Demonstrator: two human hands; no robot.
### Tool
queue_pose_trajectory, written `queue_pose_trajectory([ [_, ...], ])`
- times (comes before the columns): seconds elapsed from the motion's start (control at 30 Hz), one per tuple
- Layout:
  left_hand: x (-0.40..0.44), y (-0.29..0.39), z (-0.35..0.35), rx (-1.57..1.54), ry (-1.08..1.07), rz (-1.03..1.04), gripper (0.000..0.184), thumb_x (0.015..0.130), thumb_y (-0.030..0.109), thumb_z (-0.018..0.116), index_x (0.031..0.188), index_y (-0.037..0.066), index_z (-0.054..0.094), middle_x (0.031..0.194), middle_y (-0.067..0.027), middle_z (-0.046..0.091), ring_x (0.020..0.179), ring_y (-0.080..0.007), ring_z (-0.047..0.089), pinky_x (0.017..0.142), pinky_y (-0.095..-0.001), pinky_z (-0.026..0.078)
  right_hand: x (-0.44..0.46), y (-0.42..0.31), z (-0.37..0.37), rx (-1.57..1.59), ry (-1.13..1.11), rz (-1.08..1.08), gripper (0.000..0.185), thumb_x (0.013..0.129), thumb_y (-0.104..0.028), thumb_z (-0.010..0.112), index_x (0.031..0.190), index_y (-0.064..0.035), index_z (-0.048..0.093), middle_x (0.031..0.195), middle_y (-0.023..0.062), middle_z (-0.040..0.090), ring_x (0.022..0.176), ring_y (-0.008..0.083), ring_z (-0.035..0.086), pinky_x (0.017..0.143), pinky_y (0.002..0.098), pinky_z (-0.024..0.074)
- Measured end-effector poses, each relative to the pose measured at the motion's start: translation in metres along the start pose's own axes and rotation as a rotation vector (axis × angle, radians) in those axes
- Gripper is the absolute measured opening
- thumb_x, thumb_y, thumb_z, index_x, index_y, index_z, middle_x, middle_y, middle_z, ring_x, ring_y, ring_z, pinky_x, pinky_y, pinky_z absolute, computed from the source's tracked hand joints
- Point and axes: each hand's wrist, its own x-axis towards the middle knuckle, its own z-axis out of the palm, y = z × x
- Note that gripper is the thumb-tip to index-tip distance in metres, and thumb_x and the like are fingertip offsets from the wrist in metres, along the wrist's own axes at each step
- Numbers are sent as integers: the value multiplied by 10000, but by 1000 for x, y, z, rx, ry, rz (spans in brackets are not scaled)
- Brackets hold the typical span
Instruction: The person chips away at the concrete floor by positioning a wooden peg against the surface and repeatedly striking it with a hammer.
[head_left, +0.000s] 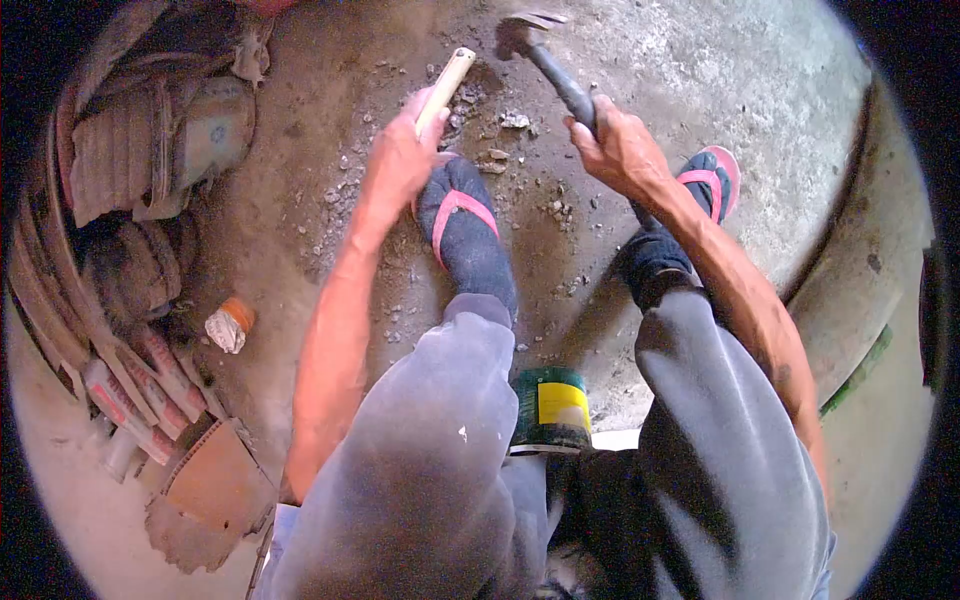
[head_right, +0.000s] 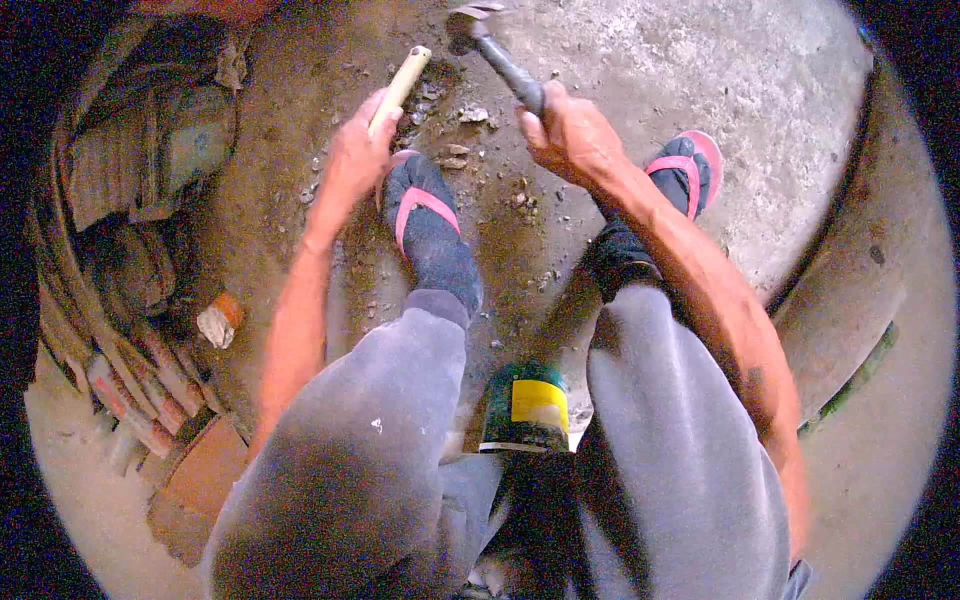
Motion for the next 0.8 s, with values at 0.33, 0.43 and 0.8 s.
queue_pose_trajectory([
  [0.33, 23, 6, -56, -347, -292, -440, 494, 994, 411, 498, 1347, 70, 551, 838, 14, 562, 573, -75, 467, 510, -248, 407, -14, 15, -5, -37, -78, 225, 367, 914, -336, 572, 1037, 6, 521, 852, 318, 645, 855, 486, 648, 750, 560, 479],
  [0.43, 14, 7, -44, -223, -236, -419, 432, 986, 305, 520, 1322, 37, 561, 995, -119, 660, 808, -213, 630, 750, -339, 491, -13, 17, -4, -18, -75, 240, 368, 916, -337, 569, 1039, 6, 524, 855, 318, 646, 855, 487, 648, 757, 561, 483],
  [0.8, -15, -5, -9, -227, 2, -180, 423, 1000, 292, 525, 1332, 30, 545, 1293, -186, 612, 1192, -309, 602, 991, -372, 465, -13, 15, -6, 34, -106, 270, 363, 917, -344, 570, 1037, -2, 534, 894, 316, 646, 899, 477, 644, 785, 545, 475],
])
